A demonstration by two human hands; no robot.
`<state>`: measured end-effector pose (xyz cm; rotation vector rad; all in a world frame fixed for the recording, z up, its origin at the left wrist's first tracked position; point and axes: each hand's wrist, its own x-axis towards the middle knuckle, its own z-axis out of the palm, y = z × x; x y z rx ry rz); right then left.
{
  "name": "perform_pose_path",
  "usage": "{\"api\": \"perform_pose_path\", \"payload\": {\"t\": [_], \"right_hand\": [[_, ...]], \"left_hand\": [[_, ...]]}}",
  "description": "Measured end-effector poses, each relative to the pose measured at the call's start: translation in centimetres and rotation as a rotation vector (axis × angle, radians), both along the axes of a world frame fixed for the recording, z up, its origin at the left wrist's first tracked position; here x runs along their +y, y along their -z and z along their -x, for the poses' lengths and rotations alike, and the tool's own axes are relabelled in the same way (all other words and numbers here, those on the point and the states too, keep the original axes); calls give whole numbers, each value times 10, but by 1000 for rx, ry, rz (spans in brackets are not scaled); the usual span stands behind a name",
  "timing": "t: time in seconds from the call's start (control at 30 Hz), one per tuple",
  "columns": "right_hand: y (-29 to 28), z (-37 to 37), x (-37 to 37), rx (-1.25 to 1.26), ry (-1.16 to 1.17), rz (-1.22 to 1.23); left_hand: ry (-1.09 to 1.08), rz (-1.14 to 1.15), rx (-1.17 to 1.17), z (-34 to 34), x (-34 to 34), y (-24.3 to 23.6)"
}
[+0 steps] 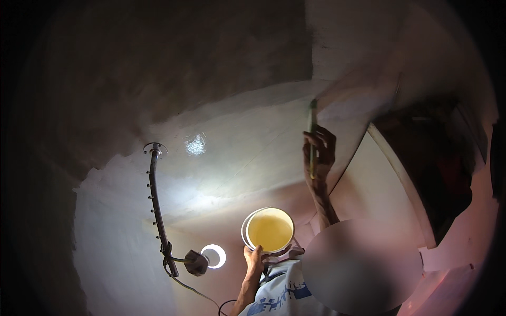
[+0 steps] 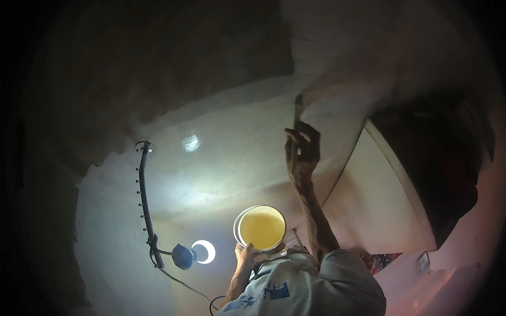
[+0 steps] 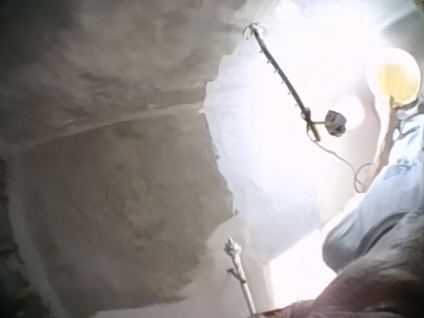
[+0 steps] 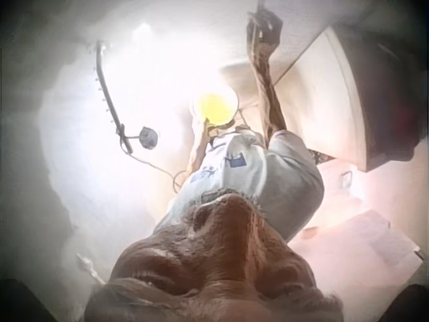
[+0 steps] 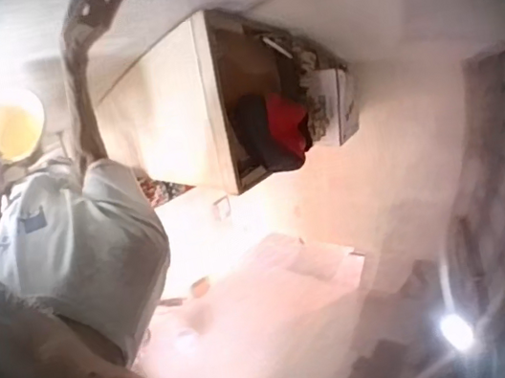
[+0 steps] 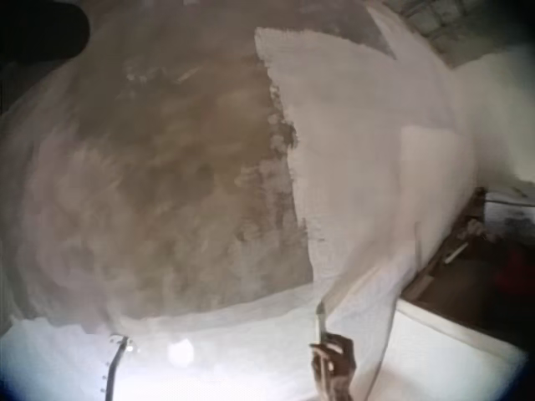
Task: The person paints a ceiling with a brush and a bucket of paint. They repeatedly dip the brush into the bucket and apply paint to the ceiling surface, then place the bucket on a nearby shelf.
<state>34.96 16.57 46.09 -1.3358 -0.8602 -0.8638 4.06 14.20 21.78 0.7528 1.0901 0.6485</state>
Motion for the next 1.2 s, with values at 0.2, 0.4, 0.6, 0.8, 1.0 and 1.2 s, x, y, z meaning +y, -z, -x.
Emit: {"api": "perform_pose_path", "payload": {"t": [0.2, 0.4, 0.6, 0.8, 1.0, 1.2], "right_hand": [[-11, 40, 13, 100, -472, -28], [-18, -52, -30, 451, -538, -133], [-29, -94, -59, 356, -216, -219], [-22, -33, -13, -21, 69, 9], [-32, 59, 19, 17, -502, -20], [-42, 2, -16, 355, -659, -2]], "left_hand": [[-15, 0, 14, 3, 3, 7], [7, 0, 3, 3, 2, -2], [24, -6, -60, 3, 3, 10], [6, -6, -48, 4, 1, 7], [40, 9, -29, -1, 4, 1], [27, 8, -32, -4, 2, -12]]}}
